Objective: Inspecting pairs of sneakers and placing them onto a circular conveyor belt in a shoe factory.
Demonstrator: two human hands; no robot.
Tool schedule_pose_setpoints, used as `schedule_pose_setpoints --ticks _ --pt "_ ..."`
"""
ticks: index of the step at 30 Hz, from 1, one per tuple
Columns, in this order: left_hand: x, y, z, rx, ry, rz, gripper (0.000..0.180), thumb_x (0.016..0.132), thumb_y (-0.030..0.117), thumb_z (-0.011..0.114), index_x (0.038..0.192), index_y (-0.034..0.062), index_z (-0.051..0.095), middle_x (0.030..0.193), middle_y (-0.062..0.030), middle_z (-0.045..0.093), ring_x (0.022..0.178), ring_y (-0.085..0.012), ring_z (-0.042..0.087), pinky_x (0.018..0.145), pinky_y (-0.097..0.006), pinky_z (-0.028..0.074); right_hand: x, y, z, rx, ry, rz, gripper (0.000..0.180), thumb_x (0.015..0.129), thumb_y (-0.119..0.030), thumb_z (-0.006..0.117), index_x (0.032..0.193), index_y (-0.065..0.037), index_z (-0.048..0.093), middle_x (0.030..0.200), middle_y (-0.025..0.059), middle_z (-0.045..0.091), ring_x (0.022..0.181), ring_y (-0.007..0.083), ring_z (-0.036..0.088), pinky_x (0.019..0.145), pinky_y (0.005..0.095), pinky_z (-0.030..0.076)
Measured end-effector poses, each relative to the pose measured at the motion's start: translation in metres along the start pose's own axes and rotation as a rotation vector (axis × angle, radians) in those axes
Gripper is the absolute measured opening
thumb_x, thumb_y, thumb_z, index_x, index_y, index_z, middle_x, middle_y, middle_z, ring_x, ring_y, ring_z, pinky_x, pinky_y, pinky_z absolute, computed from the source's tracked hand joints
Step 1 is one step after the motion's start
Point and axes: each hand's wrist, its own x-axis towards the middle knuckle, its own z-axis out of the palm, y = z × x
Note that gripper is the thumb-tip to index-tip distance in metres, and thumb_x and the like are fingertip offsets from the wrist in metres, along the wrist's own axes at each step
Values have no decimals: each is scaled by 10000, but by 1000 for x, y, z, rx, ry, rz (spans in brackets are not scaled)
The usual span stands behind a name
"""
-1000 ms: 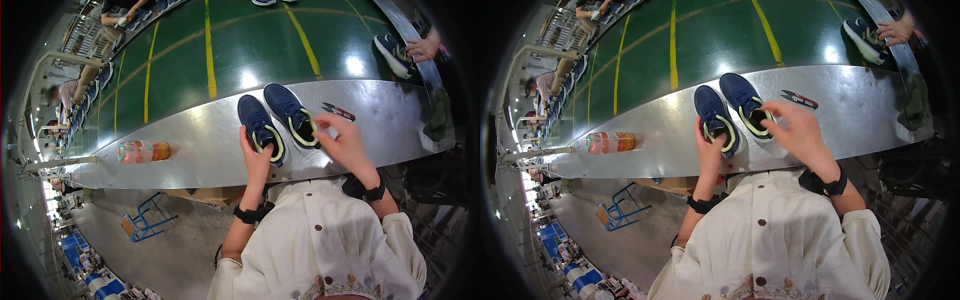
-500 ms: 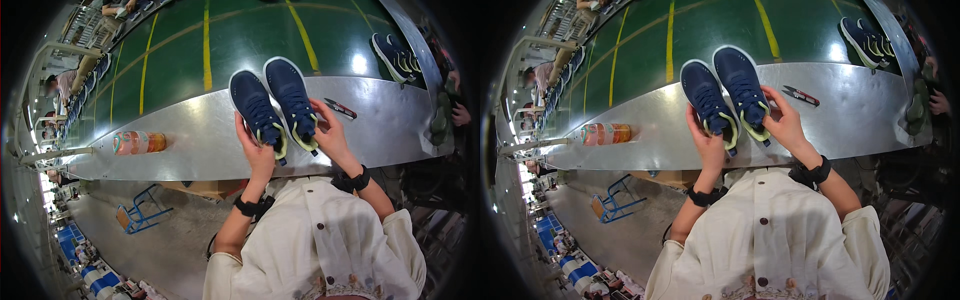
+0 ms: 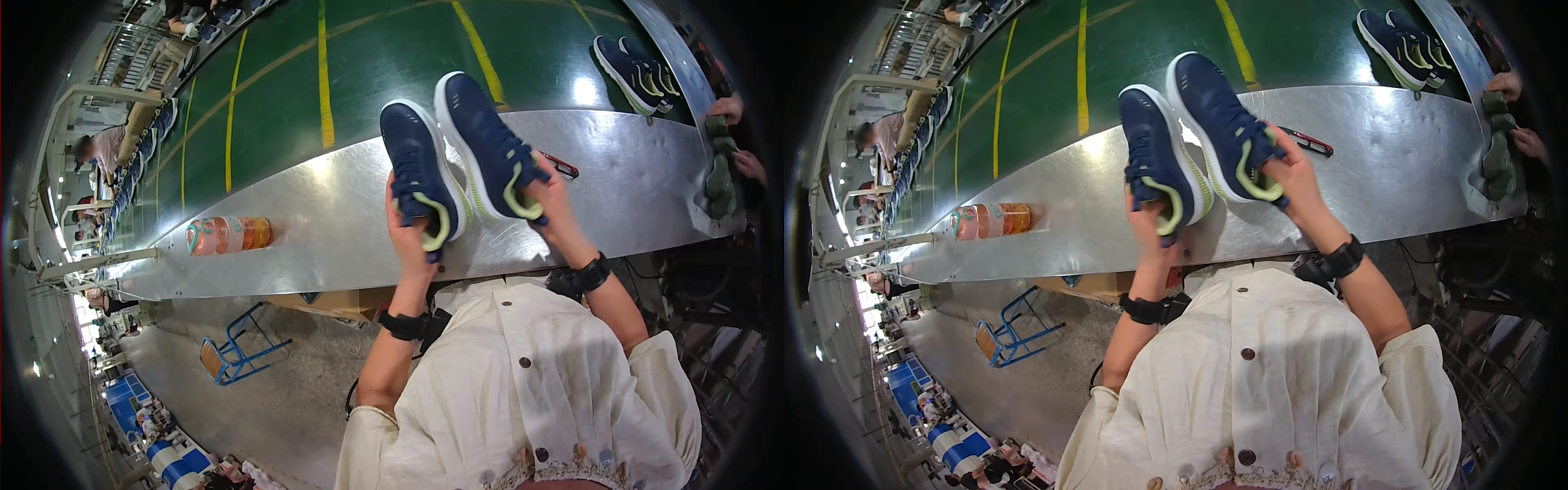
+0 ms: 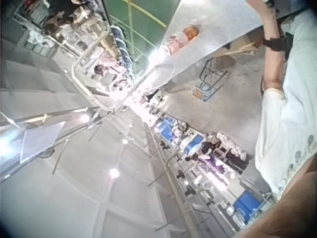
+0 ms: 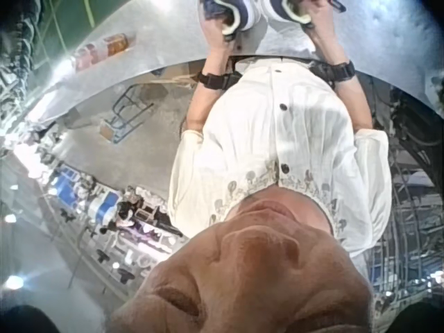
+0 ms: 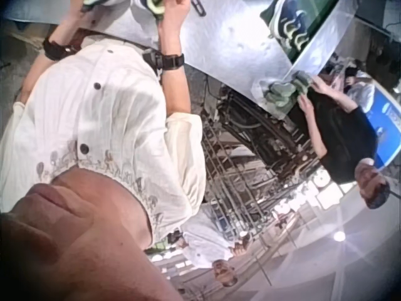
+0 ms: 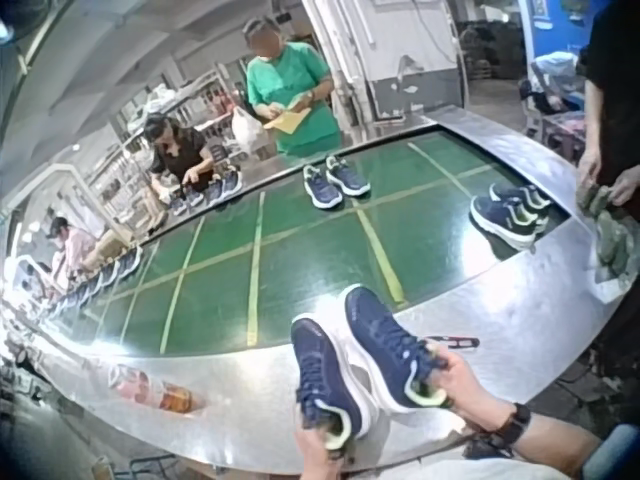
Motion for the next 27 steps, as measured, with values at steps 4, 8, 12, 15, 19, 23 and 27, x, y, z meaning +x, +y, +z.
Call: schedule_pose_setpoints --ticks 4,8,12,15,19,23,27 --pt "3 1 -18 -486 -121 -375 601 866 194 552 1404 32 338 1373 -182 447 1190 -316 518 1026 -447 418 -4 -8 -15 423 -107 311 495 846 -123 578 1320 -52 457 1213 115 581 1071 207 602 929 346 495" --pt "-6 -1 -12 -751 -308 -442 594 844 246 604 1351 3 414 1324 -178 501 1177 -301 529 1009 -445 436 -14 -4 -15 596 -231 408 350 865 -148 533 1197 -38 537 1154 92 605 1007 202 624 918 335 495" --pt "-13 28 4 -335 -222 -119 562 834 128 598 1354 24 411 1297 -143 518 1140 -250 552 991 -378 447 -17 -17 -13 393 51 275 318 864 -128 546 1162 -17 550 1108 73 621 983 180 625 895 301 492" --pt "-16 48 21 123 -203 180 655 867 50 573 1453 53 280 1412 -120 413 1256 -214 458 1045 -306 359 -20 -25 -7 -143 47 55 318 857 -38 585 1174 -30 569 1072 61 634 948 119 614 819 245 488" --pt "-16 55 35 347 -184 492 622 830 -4 496 1424 3 311 1505 -135 277 1289 -213 411 1061 -325 334 -22 -28 1 -604 31 -102 335 874 -167 650 1178 -34 609 1099 71 653 953 152 622 810 275 483" --pt "-19 58 36 450 -177 663 584 785 -16 502 1362 1 414 1494 -236 244 1380 -339 287 1110 -382 263 -11 -44 -25 -1245 230 -667 313 794 -168 698 1091 -83 648 1011 115 647 915 287 613 822 345 471" --pt "-20 57 37 579 -143 843 572 681 -72 461 1235 36 552 1464 -279 277 1369 -404 287 1115 -426 249 -2 -37 -63 -1583 228 -644 285 765 -164 706 1038 -99 659 923 89 598 945 284 550 838 384 426"
